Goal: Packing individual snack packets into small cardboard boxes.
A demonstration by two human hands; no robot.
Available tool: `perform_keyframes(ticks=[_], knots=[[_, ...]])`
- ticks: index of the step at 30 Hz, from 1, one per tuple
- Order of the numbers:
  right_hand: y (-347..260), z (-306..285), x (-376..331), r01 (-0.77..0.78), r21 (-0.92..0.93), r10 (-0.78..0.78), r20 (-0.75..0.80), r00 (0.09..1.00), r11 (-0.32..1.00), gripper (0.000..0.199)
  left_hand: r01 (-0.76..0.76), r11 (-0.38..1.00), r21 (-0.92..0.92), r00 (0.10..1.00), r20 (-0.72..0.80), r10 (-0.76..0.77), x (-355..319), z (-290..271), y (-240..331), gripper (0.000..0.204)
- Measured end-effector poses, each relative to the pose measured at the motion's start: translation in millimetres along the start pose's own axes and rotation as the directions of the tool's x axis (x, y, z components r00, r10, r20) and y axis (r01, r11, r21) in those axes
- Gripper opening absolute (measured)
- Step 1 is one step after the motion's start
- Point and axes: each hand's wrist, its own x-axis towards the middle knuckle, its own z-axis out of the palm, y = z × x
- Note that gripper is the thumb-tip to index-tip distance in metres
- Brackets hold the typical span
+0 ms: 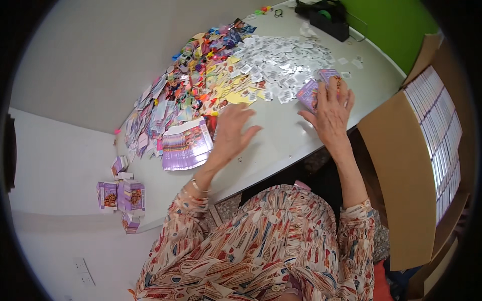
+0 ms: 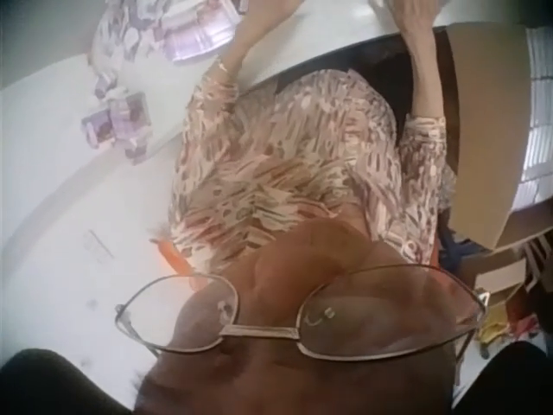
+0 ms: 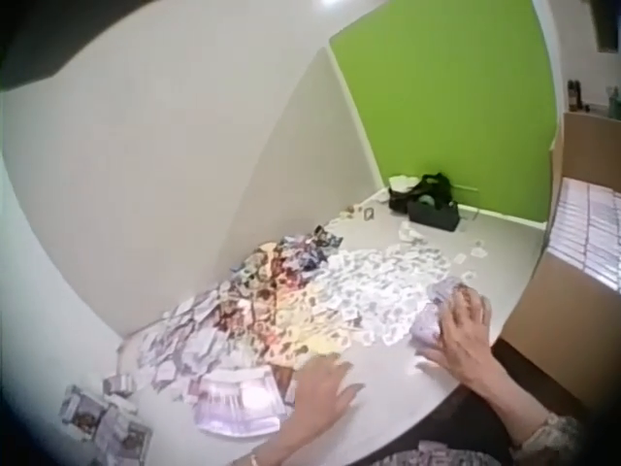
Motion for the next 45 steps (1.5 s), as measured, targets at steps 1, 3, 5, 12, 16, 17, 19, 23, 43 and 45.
perform_keyframes(ticks=[1, 3, 5, 12, 16, 17, 19, 23, 43, 45], knots=[[-4, -4, -1, 0.003, 0.009, -0.003, 0.004, 1.000, 1.000, 0.082, 0.037, 0.988, 0.153, 0.996, 0.075, -0.049, -5, -21, -12, 0.047], [-15, -13, -1, 0.028, 0.086, -0.022, -0.075, 0.997, 0.996, 0.079, 0.065, 0.948, 0.310, 0.982, 0.147, -0.116, -20, -50, -36, 0.051], [-34, -14, -5, 0.018, 0.129, -0.015, -0.026, 1.000, 0.992, 0.072, 0.171, 0.889, 0.425, 0.915, 0.266, -0.303, -39, -67, -58, 0.061], [-73, 0, -47, 0.121, 0.427, -0.181, 0.102, 0.978, 0.896, 0.063, 0.241, 0.845, 0.477, 0.853, 0.311, -0.419, -52, -105, -86, 0.082], [-81, 16, -60, 0.123, 0.476, -0.211, 0.136, 0.968, 0.871, 0.062, 0.231, 0.807, 0.543, 0.763, 0.413, -0.497, -62, -121, -89, 0.093], [-83, 20, -62, 0.114, 0.495, -0.216, 0.154, 0.964, 0.861, 0.062, 0.234, 0.804, 0.547, 0.762, 0.410, -0.501, -67, -119, -95, 0.093], [-84, 24, -64, 0.104, 0.513, -0.220, 0.172, 0.960, 0.852, 0.061, 0.336, 0.824, 0.457, 0.701, 0.463, -0.542, -74, -115, -106, 0.099], [-86, 25, -64, 0.113, 0.503, -0.223, 0.165, 0.961, 0.857, 0.061, 0.393, 0.875, 0.283, 0.842, 0.271, -0.466, -84, -111, -116, 0.060], [-117, 4, -37, -0.341, 0.682, 0.044, 0.413, 0.910, 0.647, 0.090, 0.417, 0.735, -0.534, 0.906, 0.180, -0.384, 10, -34, 15, 0.016], [-104, 4, -33, -0.410, 0.672, 0.042, 0.491, 0.870, 0.616, 0.086, 0.498, 0.544, -0.675, 0.852, 0.264, -0.452, 6, -34, 18, 0.021]])
